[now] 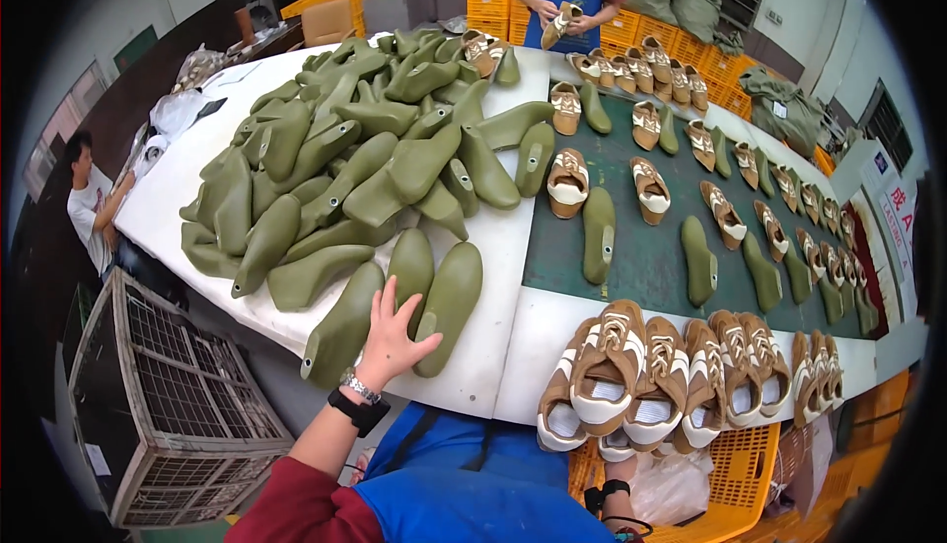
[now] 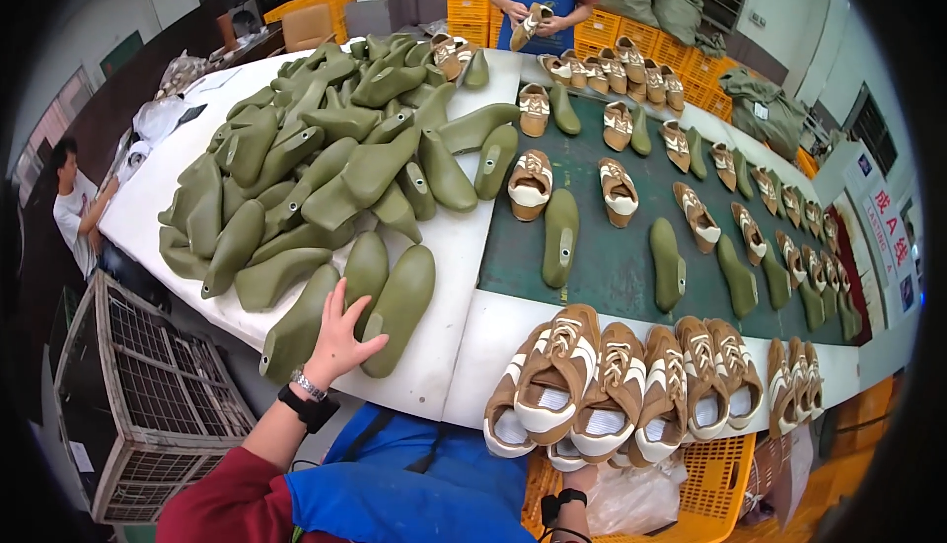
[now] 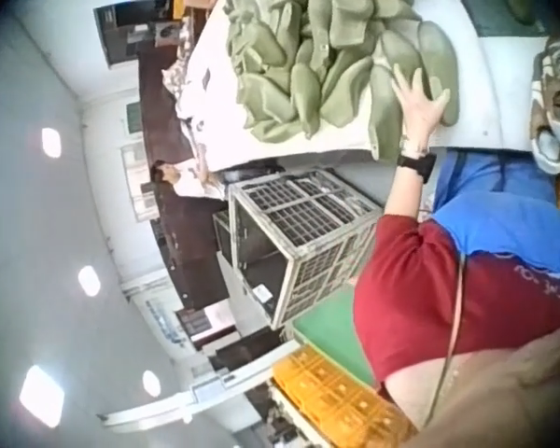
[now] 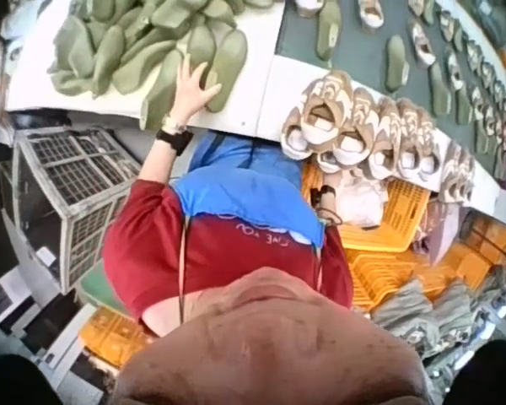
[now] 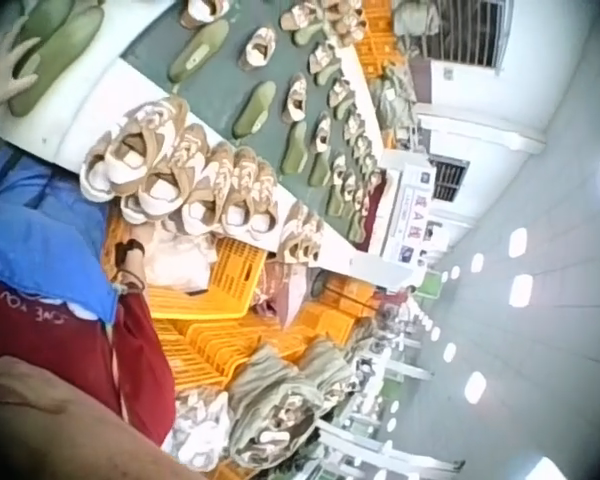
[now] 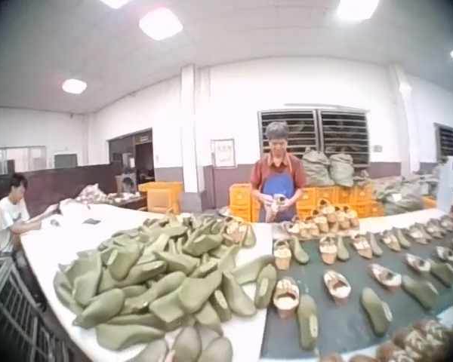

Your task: Placing shoe lasts into shoe uppers and arranging them on a conveyor belt for processing.

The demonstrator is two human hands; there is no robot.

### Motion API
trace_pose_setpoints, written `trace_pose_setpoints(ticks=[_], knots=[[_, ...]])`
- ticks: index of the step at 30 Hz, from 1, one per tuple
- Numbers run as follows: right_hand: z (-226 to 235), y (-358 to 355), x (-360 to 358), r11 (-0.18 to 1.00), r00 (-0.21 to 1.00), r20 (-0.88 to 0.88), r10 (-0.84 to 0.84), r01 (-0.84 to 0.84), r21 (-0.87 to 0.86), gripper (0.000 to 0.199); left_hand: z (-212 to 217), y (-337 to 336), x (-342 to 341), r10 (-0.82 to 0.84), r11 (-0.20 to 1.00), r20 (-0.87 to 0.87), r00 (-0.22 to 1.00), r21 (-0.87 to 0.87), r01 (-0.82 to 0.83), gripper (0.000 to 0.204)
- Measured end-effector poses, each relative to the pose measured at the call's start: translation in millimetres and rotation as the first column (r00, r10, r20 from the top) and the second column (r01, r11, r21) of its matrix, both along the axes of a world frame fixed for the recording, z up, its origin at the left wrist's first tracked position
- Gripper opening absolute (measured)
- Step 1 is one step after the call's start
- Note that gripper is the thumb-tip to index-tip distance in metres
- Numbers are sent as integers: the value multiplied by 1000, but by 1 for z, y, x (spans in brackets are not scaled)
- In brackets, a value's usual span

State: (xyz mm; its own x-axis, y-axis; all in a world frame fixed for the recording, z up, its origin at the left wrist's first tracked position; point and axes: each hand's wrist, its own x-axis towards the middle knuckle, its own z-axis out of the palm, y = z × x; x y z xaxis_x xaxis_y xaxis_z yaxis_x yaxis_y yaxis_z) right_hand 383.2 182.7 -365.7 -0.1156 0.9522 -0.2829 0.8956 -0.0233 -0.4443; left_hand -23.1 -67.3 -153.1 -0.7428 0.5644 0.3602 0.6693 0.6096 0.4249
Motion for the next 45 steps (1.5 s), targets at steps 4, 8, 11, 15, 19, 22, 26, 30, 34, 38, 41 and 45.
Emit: trace_pose_setpoints(ticks=[4,8,11,15,19,22,26,30,34,38,41,45], knots=[[-4,7,1,999,998,51,39,-39,4,48,9,6,-9,-42,999,140,989,-25,46,46],[-13,7,7,998,999,9,-53,53,-20,50,9,15,4,-80,997,80,994,-15,81,36],[-20,6,12,998,997,40,-59,60,-30,53,7,15,34,-134,991,40,990,3,134,35],[-20,8,10,998,991,123,60,-59,-11,57,7,33,49,-147,989,13,989,-17,148,36],[-24,10,11,1000,998,50,24,-25,16,55,-2,59,36,-110,993,21,994,33,109,34],[-24,11,9,999,995,98,33,-35,19,50,3,62,34,-146,989,13,989,-4,146,42],[-17,7,7,999,996,83,28,-31,30,48,8,35,22,-208,977,56,977,67,204,56],[-13,4,8,1000,999,47,10,-10,2,48,23,-48,-7,67,986,-147,987,-140,-88,62],[-8,3,6,999,998,-55,26,-24,35,47,20,-120,-31,152,986,294,944,-112,-124,62],[2,3,4,997,998,-4,70,-70,-17,41,15,-132,-29,104,991,535,839,15,-132,60],[-41,14,24,990,996,-87,26,-13,144,39,14,-113,-28,65,996,483,873,16,-83,59],[-39,12,17,977,984,-100,147,-128,171,46,6,-97,-24,38,997,520,853,38,-67,59]])
